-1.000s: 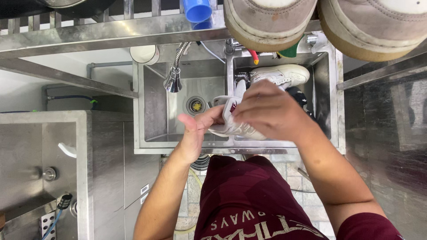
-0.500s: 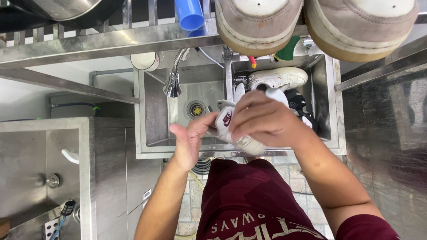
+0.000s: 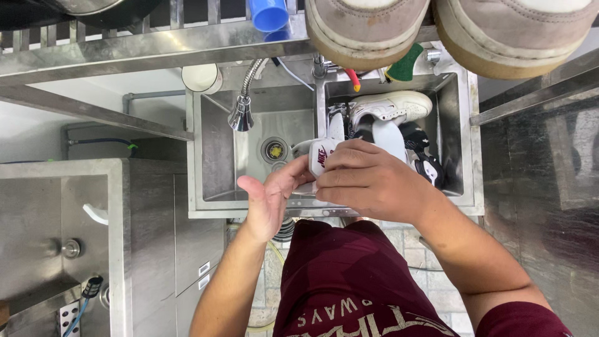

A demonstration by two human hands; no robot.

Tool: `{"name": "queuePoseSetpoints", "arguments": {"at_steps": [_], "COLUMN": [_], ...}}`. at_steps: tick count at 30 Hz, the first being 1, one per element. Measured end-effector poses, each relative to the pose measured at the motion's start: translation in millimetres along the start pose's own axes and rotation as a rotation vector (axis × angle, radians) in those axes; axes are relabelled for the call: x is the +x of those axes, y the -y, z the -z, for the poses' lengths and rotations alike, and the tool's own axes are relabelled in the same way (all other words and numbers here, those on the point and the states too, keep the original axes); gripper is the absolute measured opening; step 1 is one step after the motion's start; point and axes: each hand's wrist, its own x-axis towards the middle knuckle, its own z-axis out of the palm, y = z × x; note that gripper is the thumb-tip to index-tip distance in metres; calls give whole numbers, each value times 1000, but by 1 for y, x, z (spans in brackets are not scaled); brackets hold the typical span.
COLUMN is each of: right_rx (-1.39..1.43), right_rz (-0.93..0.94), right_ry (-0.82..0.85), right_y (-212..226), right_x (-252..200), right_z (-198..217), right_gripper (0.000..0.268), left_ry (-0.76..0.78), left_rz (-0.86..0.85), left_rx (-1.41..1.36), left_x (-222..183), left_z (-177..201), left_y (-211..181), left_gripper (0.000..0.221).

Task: The person cleans a white shoe at a professional washing station. They apply a liquid spray to the shoe surface using a handheld gun and then scrub the exterior and interior with a small brush while holding the shoe over a sink.

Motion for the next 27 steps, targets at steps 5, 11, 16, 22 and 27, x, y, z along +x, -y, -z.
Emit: {"name": "queuePoseSetpoints", "arguments": {"at_steps": [5,11,16,22,27], "right_rx": [138,498,1090,1103,954], "right_rz": [-111,-368,-442,-347,-336], "right_ry": [-106,-180,-252,-264,-251], "right_y": [-21,-55,-72,-53,-43], "right_x": [-7,-27,-45,-37,-38], "right_z": [-1,-26,-48,-39,-23], "right_gripper": [21,14,11,11,12], "left_ry": [6,-37,26,76,100], "left_rz": [2,-10,-57,-42,-56], "left_rx": [-2,72,78,52,64], "left_x": [-3,-9,-12,-14,-14], "left_z": [1,4,6,7,3], "left_y": [2,9,12,8,1], "left_gripper": [145,144,141,140,141]}}
